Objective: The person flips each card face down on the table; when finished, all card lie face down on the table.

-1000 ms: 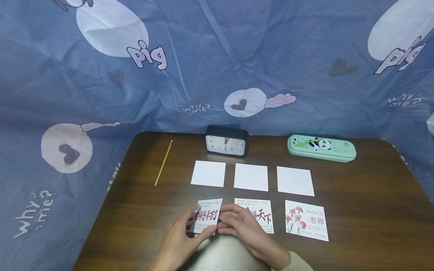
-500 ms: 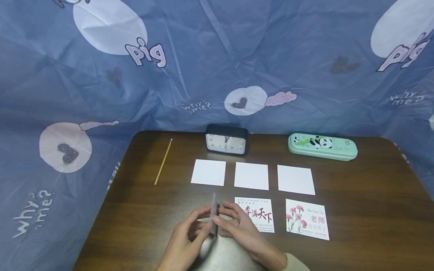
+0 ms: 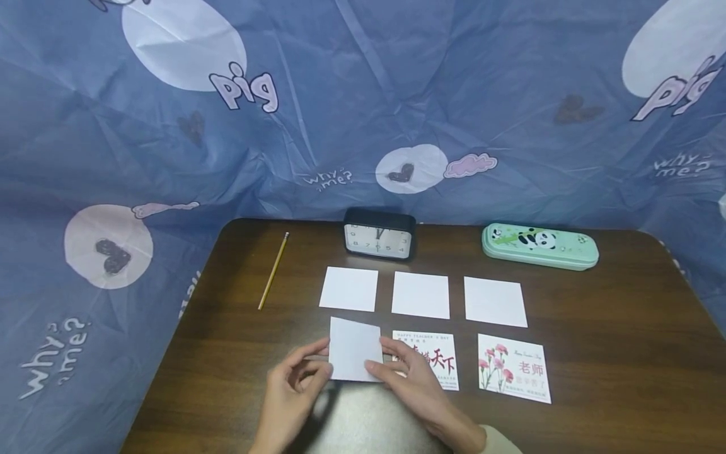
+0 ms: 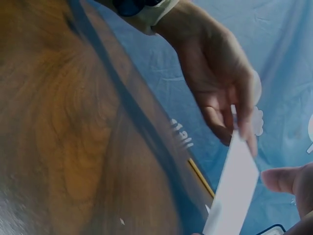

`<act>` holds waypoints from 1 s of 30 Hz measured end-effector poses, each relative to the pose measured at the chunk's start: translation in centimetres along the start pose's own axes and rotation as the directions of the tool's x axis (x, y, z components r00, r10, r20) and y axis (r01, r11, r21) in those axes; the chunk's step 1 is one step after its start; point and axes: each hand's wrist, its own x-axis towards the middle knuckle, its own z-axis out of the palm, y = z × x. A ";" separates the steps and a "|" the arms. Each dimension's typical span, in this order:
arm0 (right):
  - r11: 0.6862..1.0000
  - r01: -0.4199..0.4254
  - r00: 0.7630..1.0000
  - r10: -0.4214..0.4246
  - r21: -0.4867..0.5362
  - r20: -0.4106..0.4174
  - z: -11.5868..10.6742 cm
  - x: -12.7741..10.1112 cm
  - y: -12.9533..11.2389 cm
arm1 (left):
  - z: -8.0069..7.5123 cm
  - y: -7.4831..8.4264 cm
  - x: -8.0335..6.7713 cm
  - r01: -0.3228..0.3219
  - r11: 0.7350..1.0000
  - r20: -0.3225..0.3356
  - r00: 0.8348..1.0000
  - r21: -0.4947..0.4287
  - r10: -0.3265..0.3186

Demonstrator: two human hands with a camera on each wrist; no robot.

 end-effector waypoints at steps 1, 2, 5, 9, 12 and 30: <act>1.000 -0.001 1.000 0.001 -0.011 -0.003 -0.1 0.0 0.0 | -0.2 -0.2 0.1 -0.007 1.000 -0.008 1.000 0.010 0.007; 1.000 -0.003 1.000 0.003 -0.019 -0.005 -0.2 0.1 -0.1 | -0.4 -0.4 0.2 -0.011 1.000 -0.017 1.000 0.020 0.012; 1.000 -0.015 1.000 0.015 -0.009 0.007 -0.5 0.2 -0.4 | -1.0 -1.0 0.5 -0.017 0.999 -0.039 0.999 0.049 0.019; 1.000 -0.014 1.000 0.014 -0.002 0.021 -0.8 0.2 -0.7 | -1.5 -1.6 0.9 0.008 0.996 -0.058 0.998 0.084 -0.003; 1.000 -0.008 1.000 0.008 -0.015 0.020 -0.9 0.3 -0.8 | -1.7 -2.1 1.1 0.042 0.993 -0.075 0.997 0.110 -0.034; 0.999 0.001 0.999 0.000 -0.034 0.048 -0.8 0.0 -0.6 | -2.0 -3.5 1.5 0.131 0.931 -0.115 0.989 0.342 -0.096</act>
